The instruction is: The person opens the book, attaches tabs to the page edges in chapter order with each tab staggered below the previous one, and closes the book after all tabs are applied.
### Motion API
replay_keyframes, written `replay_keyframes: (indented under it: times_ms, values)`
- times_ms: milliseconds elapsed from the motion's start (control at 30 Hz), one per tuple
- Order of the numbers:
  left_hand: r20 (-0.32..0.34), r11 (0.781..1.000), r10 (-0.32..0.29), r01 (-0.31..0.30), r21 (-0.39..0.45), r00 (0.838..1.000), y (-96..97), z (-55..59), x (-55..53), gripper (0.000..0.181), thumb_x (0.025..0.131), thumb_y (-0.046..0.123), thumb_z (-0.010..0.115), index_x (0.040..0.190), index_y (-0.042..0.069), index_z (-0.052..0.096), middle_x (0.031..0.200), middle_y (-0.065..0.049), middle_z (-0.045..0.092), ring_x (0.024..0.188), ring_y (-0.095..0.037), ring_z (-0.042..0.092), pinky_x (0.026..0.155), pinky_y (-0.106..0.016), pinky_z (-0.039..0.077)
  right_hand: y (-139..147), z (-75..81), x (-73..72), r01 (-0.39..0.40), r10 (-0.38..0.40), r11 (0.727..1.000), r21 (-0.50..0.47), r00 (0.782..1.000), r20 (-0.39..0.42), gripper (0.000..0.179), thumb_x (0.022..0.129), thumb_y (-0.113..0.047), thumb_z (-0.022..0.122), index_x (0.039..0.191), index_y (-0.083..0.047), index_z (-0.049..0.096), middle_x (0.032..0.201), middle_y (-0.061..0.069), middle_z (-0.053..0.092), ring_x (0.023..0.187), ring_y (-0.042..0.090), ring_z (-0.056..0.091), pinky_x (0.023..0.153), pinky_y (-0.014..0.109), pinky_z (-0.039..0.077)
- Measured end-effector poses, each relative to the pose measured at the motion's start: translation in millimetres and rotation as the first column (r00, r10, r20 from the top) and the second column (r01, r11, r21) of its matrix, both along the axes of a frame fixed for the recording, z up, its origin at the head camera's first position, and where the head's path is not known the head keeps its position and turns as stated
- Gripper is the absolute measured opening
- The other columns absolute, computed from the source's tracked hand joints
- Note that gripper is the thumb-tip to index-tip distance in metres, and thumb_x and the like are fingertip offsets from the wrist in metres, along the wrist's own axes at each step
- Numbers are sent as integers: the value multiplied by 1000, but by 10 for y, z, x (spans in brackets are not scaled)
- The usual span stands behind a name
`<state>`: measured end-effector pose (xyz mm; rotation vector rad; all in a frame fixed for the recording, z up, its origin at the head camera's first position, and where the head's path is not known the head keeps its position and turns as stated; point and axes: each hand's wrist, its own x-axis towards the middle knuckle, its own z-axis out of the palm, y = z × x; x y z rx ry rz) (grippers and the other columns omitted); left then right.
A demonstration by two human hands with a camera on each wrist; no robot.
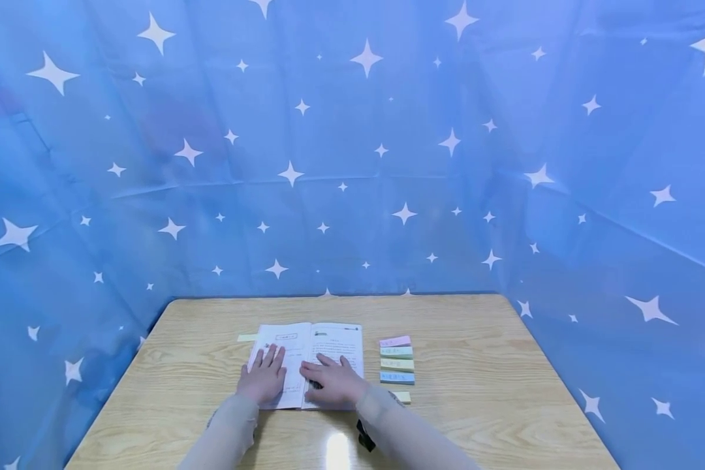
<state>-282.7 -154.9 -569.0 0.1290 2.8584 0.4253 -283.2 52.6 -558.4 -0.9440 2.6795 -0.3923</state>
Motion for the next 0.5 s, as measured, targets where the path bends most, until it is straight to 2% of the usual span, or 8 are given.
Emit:
replay_keyframes:
  times_ms: [233,367,500]
  values:
    - [-13,1000,-4,4,2,1000,6,-15,-5,54,104,33,34,153,11,27,159,-13,18,144,-42,10,108,-71,7,-93,16,-164,83,-82,995,56,996,-22,59,95,-54,48,148,-27,42,152,-16,34,145,22,22,110,65,19]
    - [-24,1000,-16,16,-6,1000,1,-49,26,54,103,32,36,152,10,31,159,-14,20,143,-44,13,107,-73,10,-123,-22,-225,115,-114,992,53,993,-16,59,95,-52,51,146,-25,44,151,-15,36,144,23,24,110,65,19]
    - [-61,1000,-18,17,-15,998,-16,-55,-8,53,103,32,36,152,10,32,158,-14,22,143,-43,15,107,-72,11,-153,4,-321,130,-129,990,46,991,-27,59,95,-51,50,147,-23,44,152,-12,36,144,26,24,110,66,17]
